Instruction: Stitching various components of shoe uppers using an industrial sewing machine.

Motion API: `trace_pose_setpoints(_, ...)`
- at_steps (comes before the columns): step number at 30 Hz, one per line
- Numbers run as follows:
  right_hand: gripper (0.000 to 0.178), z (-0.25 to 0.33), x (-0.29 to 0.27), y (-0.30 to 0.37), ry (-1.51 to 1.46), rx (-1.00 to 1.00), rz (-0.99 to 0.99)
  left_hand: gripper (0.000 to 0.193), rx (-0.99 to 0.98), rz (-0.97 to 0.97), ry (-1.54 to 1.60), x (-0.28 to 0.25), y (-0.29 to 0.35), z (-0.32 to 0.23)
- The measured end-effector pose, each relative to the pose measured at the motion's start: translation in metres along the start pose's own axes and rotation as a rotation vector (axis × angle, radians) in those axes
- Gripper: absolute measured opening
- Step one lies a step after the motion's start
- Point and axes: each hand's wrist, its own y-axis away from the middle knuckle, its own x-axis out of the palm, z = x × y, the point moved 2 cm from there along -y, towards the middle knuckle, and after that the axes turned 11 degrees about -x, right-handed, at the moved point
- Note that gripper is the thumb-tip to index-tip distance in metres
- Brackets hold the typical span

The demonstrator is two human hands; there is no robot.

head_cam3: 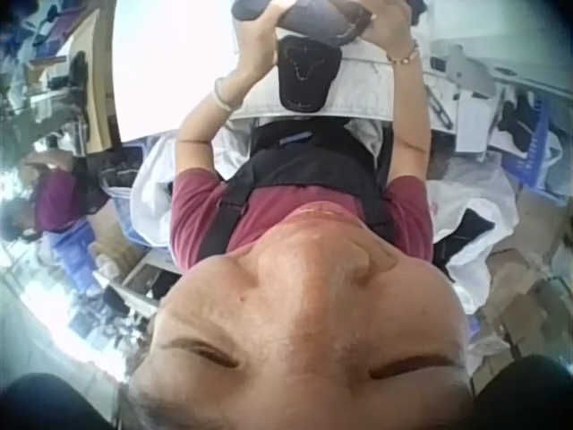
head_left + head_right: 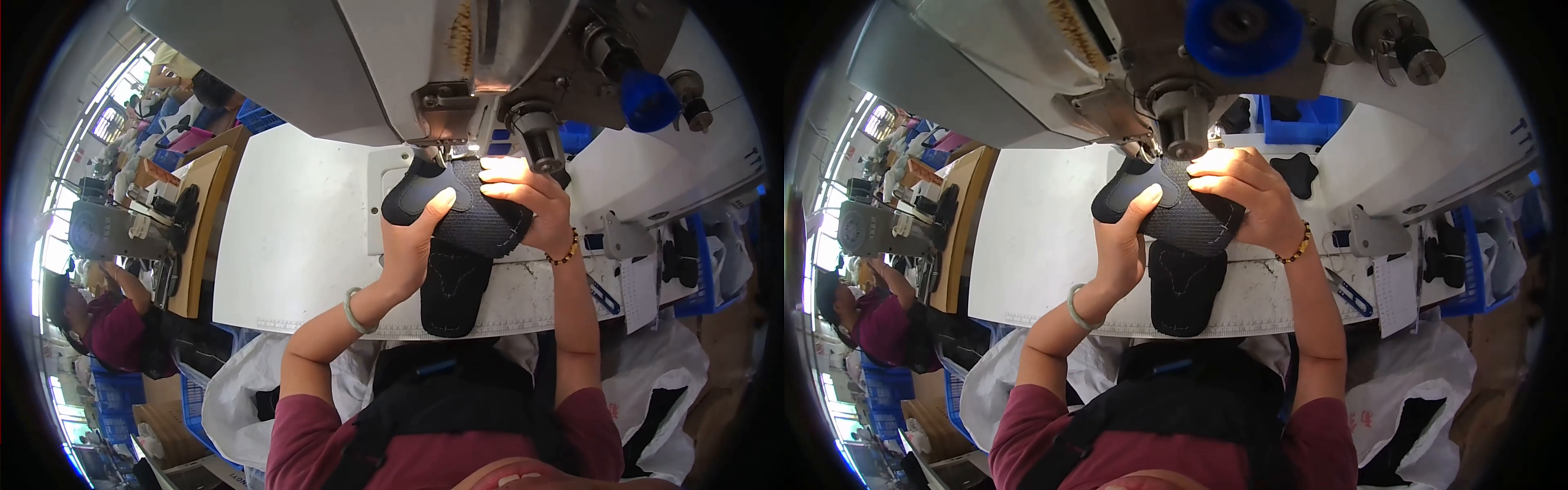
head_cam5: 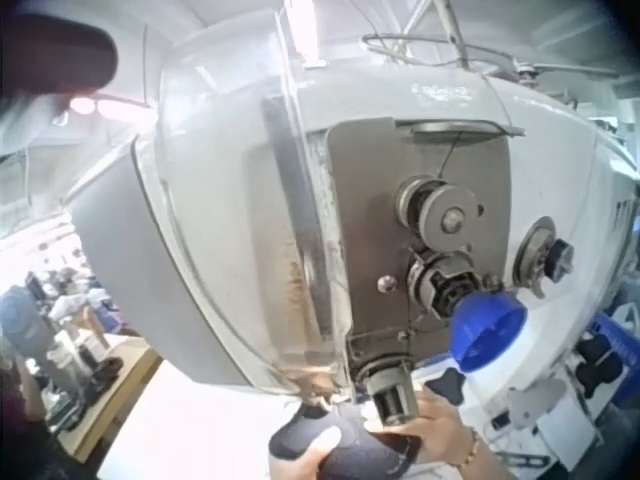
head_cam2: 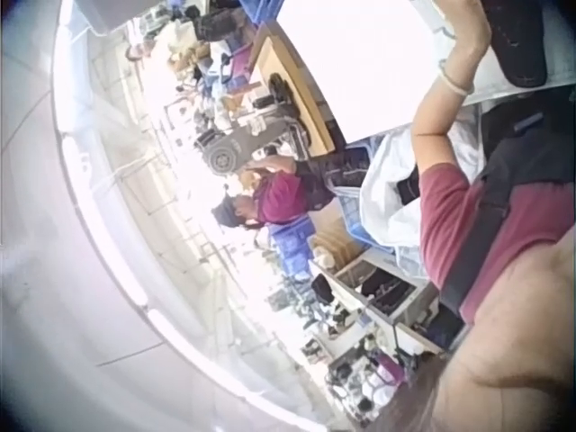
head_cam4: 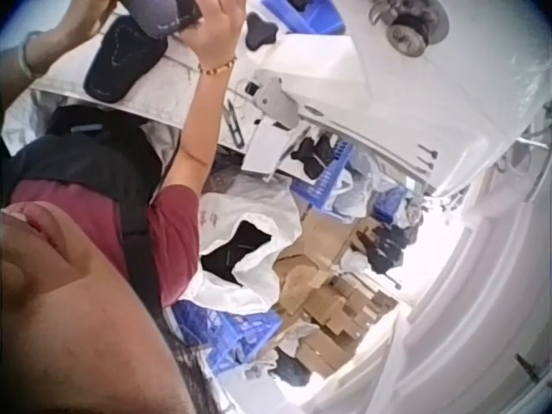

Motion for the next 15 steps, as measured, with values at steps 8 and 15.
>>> trace_pose_setpoints(8,0.031,0.0029,-0.0014,-0.0022,0.049,-0.028,0.024,0.020,-0.021,0.031,-0.046,-0.0004,-0.0038,-0.0048)
trace_pose_setpoints(15,0.031,0.0034,0.0003,-0.0003,0.078,-0.021,0.047,0.021,-0.055,0.029,-0.074,-0.0060,-0.0104,-0.0086)
